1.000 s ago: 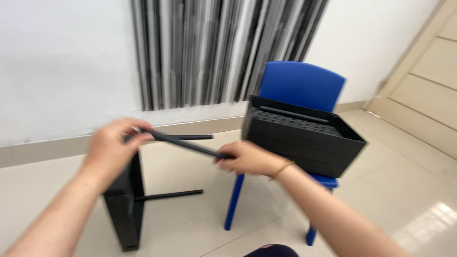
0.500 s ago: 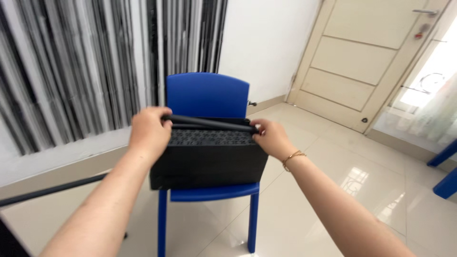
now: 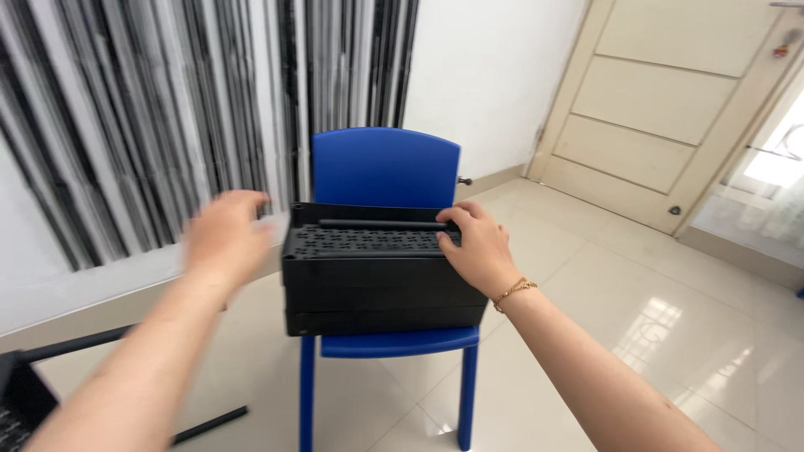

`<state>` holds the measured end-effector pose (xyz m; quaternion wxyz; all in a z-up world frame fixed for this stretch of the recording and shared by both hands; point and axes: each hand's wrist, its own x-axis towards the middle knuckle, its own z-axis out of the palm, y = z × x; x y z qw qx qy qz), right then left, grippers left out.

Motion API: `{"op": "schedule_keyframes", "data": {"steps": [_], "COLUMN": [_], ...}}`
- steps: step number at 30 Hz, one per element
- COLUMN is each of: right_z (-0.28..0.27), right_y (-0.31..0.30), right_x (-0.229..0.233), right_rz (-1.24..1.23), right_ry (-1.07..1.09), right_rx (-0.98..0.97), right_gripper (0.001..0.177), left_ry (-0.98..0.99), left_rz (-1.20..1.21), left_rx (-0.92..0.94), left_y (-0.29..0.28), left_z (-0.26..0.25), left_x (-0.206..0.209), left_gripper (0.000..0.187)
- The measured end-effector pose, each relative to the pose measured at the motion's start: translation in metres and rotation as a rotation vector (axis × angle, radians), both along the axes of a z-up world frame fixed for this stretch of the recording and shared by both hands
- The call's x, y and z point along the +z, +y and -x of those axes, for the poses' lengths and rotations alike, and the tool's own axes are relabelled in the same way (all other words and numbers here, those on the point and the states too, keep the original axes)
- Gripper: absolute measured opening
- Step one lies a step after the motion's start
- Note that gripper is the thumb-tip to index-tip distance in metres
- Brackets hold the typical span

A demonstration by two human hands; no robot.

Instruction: The person assembles a black plastic storage rack by inserting rods into side panels and attaching perforated trays. They repeatedly insert and remove rods, then stack trays onto the frame to form a two-tier rack.

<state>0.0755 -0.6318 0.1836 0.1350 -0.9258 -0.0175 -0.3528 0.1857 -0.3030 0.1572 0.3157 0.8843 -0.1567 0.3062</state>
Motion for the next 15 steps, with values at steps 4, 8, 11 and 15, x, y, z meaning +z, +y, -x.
{"op": "schedule_keyframes", "data": {"steps": [4,8,11,15], "right_z": [0.006,-0.004,-0.011,-0.016], "right_y": [0.054,0.143,0.214,0.294], "right_x": [0.0,-0.026,-0.05,-0.075], "right_rz": [0.066,0.088,0.181,0.415], "right_ry": [-0.232,-0.206,-0.087,-0.219], "right_rx": [0.282,0.579,0.608,0.589], "right_gripper": [0.021,0.02,0.021,0.025], "left_ry": [0.347,0.635,0.858,0.744], "left_rz": [-0.193,-0.203,-0.013,0.141], "left_rx": [0.554,0.834,0.778,0.585], "left_y": [0.127,0.229,0.274,0.299], "left_z": [0.011,0.045,0.062,0.079], "left_x": [-0.028,-0.094,-0.131,-0.145], "left_gripper": [0.074,0.098,0.115,0.081]}}
